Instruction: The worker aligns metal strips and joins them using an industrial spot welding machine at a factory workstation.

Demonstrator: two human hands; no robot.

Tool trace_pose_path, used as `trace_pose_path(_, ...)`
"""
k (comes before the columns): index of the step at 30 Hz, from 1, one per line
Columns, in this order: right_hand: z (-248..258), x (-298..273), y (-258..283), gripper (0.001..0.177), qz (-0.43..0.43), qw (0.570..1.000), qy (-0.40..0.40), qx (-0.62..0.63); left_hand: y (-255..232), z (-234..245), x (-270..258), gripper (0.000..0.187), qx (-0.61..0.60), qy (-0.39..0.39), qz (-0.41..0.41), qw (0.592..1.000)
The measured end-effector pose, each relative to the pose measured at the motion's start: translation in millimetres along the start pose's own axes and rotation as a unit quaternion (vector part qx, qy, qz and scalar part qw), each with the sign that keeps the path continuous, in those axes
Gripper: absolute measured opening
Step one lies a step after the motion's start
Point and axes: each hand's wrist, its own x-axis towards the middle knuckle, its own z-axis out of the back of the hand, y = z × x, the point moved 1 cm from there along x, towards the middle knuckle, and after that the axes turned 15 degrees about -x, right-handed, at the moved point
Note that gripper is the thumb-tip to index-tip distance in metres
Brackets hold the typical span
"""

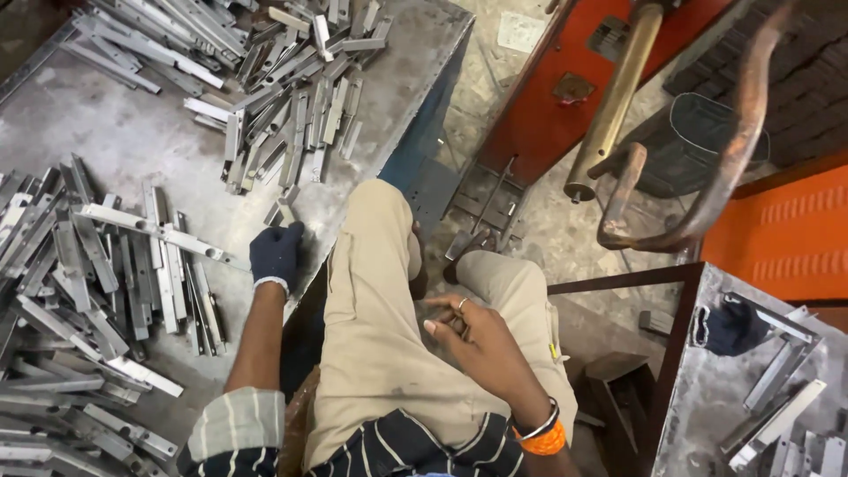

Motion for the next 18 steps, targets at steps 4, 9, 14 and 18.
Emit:
trace_pose_path(4,10,2,13,0.031,-0.044,0.999,0.014,0.026,-28,-15,-9,0.030,-0.180,0.025,0.066,0.981)
trace_pose_path(9,1,25,-20,0.034,0.028,0.997,-0.054,0.048,-109,-44,-51,0.050,-0.334,0.189,-0.032,0.923)
trace_pose_path(14,12,40,-21,0.048,-0.063,0.972,-0.149,0.171,-179,-83,-126,0.059,-0.328,0.390,-0.022,0.860)
trace_pose_path(18,8,39,-70,0.052,-0.074,0.930,-0.219,0.286,-212,-101,-173,0.036,-0.141,0.498,0.034,0.855)
